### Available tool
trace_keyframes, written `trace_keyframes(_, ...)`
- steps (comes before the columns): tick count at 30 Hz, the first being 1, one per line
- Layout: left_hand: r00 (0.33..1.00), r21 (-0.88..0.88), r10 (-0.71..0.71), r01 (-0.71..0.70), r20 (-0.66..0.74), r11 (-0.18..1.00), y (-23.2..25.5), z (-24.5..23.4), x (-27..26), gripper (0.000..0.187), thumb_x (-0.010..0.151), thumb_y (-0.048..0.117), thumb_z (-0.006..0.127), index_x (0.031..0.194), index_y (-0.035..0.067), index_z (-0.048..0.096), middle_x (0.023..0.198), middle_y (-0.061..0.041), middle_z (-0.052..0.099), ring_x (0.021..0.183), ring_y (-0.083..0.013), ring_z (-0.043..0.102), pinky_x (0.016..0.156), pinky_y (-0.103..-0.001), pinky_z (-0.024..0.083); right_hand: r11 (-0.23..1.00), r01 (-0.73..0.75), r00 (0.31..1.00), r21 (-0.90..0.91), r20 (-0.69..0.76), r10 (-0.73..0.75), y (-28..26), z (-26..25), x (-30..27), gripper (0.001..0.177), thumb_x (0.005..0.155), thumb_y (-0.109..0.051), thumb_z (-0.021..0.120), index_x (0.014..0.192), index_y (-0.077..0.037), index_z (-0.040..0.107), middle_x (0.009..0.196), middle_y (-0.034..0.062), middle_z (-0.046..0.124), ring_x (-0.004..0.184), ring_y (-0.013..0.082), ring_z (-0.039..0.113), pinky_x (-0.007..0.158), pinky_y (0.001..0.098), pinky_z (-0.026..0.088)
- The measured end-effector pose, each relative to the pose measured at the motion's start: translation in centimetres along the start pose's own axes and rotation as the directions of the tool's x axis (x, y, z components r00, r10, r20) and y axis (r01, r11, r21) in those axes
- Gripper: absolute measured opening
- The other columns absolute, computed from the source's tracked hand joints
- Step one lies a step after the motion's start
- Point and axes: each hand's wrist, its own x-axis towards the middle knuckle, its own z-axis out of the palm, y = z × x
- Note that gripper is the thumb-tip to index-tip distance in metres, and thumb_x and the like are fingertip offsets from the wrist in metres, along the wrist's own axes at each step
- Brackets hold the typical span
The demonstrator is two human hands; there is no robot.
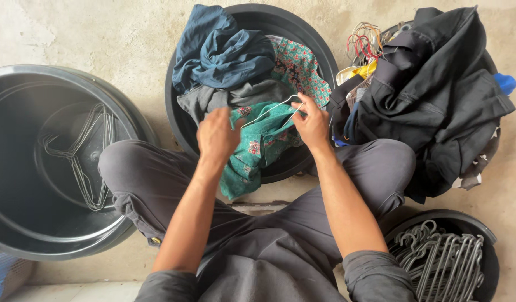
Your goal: The person sorts through clothing items in a basin and hangs a shirt onto a wire hanger by hand.
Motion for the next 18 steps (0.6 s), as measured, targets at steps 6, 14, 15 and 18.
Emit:
trace_keyframes(6,0.922,-0.332,0.381,-0.383,-0.075,0.862,6.1,3.7,2.8,0.068,0.082,0.031,0.081,0.143,0.015,0.053,0.106,-0.015,0.064,0.101,-0.0382,0.064,0.083,-0.050,0.050,0.996,-0.026,1.000,0.087,-0.006,0.027,-2.2,0.7,-0.2,0.049,0.089,0.004,0.068,0.137,0.000,0.057,0.111,0.0165,0.078,0.100,0.0215,0.078,0.076,0.0291,0.064)
trace_keyframes(14,0.853,-0.002,0.520,-0.521,-0.035,0.854,5.4,5.1,3.5,0.065,0.090,0.023,0.072,0.150,0.036,0.049,0.081,-0.003,0.058,0.057,-0.0269,0.063,0.051,-0.041,0.052,0.982,-0.023,0.995,0.186,0.098,0.004,-1.7,-0.9,0.9,0.037,0.091,0.009,0.066,0.127,0.001,0.064,0.111,0.0163,0.078,0.108,0.0229,0.077,0.091,0.0313,0.063)
trace_keyframes(15,0.850,0.053,0.527,-0.527,0.001,0.848,5.1,5.1,3.7,0.066,0.092,0.018,0.069,0.152,0.037,0.048,0.081,-0.003,0.058,0.056,-0.0261,0.062,0.050,-0.041,0.052,0.984,-0.032,0.994,0.177,0.108,0.013,-2.0,-1.2,1.1,0.040,0.090,0.008,0.066,0.129,0.001,0.066,0.110,0.0162,0.078,0.107,0.0224,0.077,0.090,0.0310,0.063)
trace_keyframes(18,0.843,0.119,0.535,-0.538,0.057,0.834,4.4,4.6,4.2,0.068,0.093,0.011,0.064,0.153,0.037,0.047,0.080,-0.004,0.057,0.053,-0.0248,0.061,0.047,-0.040,0.052,0.996,-0.078,0.989,0.034,0.127,0.073,-3.3,-1.8,1.7,0.048,0.088,0.004,0.067,0.135,-0.002,0.065,0.108,0.0156,0.079,0.091,0.0218,0.078,0.074,0.0321,0.061)
